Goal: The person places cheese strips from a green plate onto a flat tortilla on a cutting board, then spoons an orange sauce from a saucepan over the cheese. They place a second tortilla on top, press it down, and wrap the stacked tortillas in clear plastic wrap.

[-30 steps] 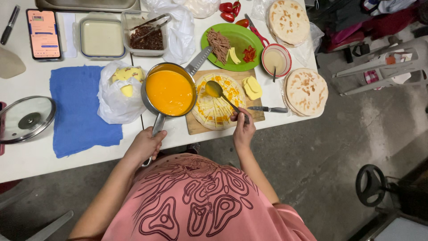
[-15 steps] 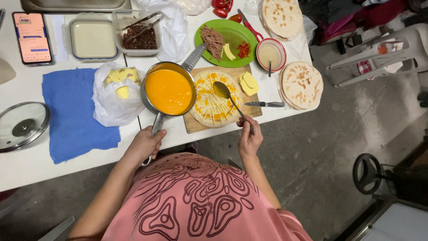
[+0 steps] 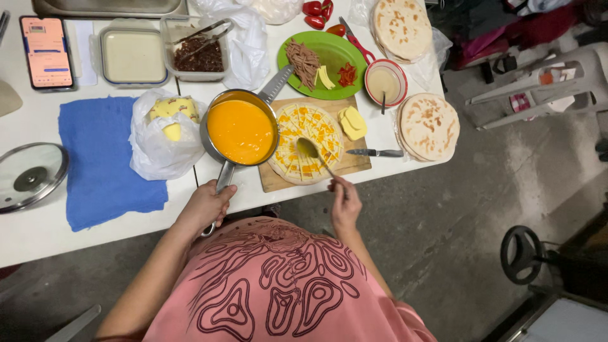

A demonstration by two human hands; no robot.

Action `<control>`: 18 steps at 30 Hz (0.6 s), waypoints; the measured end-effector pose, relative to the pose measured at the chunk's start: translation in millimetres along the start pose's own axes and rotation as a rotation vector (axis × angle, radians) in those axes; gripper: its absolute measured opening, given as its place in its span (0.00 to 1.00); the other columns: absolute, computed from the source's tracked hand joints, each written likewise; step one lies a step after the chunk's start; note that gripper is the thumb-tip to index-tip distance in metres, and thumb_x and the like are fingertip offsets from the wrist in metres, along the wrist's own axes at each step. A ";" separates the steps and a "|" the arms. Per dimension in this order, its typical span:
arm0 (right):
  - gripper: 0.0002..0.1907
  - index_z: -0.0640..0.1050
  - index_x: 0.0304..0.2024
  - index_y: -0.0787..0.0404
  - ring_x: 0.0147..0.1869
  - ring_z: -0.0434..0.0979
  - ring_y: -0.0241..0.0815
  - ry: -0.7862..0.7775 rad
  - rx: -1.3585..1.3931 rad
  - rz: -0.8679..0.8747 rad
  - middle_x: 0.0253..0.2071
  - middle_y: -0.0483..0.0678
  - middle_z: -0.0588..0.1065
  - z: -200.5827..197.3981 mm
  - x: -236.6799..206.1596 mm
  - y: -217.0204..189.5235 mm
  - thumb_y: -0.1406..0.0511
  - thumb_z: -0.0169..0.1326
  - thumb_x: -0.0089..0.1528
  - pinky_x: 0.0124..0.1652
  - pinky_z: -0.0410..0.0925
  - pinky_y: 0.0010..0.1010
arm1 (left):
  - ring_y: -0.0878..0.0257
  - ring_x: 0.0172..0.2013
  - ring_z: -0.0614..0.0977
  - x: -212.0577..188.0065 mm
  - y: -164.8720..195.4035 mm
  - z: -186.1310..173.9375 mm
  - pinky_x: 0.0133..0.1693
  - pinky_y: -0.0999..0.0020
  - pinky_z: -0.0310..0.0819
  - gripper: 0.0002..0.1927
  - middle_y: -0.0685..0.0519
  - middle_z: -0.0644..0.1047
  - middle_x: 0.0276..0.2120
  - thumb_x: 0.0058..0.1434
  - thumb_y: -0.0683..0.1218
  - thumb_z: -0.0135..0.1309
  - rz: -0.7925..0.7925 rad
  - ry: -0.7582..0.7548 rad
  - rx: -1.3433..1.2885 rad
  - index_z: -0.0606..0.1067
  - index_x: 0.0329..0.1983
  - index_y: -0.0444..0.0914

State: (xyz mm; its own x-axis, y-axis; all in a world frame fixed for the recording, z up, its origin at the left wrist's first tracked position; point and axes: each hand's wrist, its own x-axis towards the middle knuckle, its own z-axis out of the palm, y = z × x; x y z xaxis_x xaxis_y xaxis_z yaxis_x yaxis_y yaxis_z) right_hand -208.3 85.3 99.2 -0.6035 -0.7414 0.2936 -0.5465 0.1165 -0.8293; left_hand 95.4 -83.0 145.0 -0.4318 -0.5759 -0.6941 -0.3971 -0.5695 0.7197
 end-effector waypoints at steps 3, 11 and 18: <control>0.11 0.76 0.53 0.69 0.40 0.81 0.42 0.147 0.290 0.242 0.39 0.54 0.80 -11.8 15.5 1.9 0.69 0.46 0.72 0.44 0.77 0.33 | 0.64 0.12 0.65 2.0 -1.5 4.4 0.15 0.66 0.62 0.17 0.54 0.66 0.17 0.67 0.53 0.53 -0.019 -0.003 -0.034 0.67 0.38 0.34; 0.12 0.74 0.52 0.70 0.37 0.80 0.42 0.123 0.665 0.410 0.37 0.54 0.78 3.4 52.9 -5.5 0.67 0.45 0.72 0.42 0.77 0.35 | 0.64 0.12 0.65 7.6 -1.4 22.8 0.15 0.66 0.60 0.16 0.55 0.66 0.16 0.67 0.53 0.53 -0.029 -0.057 0.024 0.68 0.39 0.34; 0.13 0.74 0.55 0.69 0.41 0.78 0.38 -0.078 0.390 0.099 0.40 0.52 0.78 46.4 36.1 1.0 0.68 0.46 0.73 0.45 0.74 0.30 | 0.64 0.13 0.65 12.1 7.1 41.6 0.16 0.66 0.62 0.16 0.55 0.66 0.15 0.67 0.53 0.53 -0.012 -0.126 0.051 0.69 0.38 0.35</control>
State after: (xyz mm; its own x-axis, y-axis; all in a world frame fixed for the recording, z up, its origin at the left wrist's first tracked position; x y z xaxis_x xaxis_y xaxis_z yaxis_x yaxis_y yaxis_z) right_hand -203.7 28.0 86.9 -0.5884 -0.7885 0.1790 -0.2183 -0.0582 -0.9741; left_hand 53.6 -69.6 142.4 -0.5240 -0.4896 -0.6970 -0.4417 -0.5435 0.7138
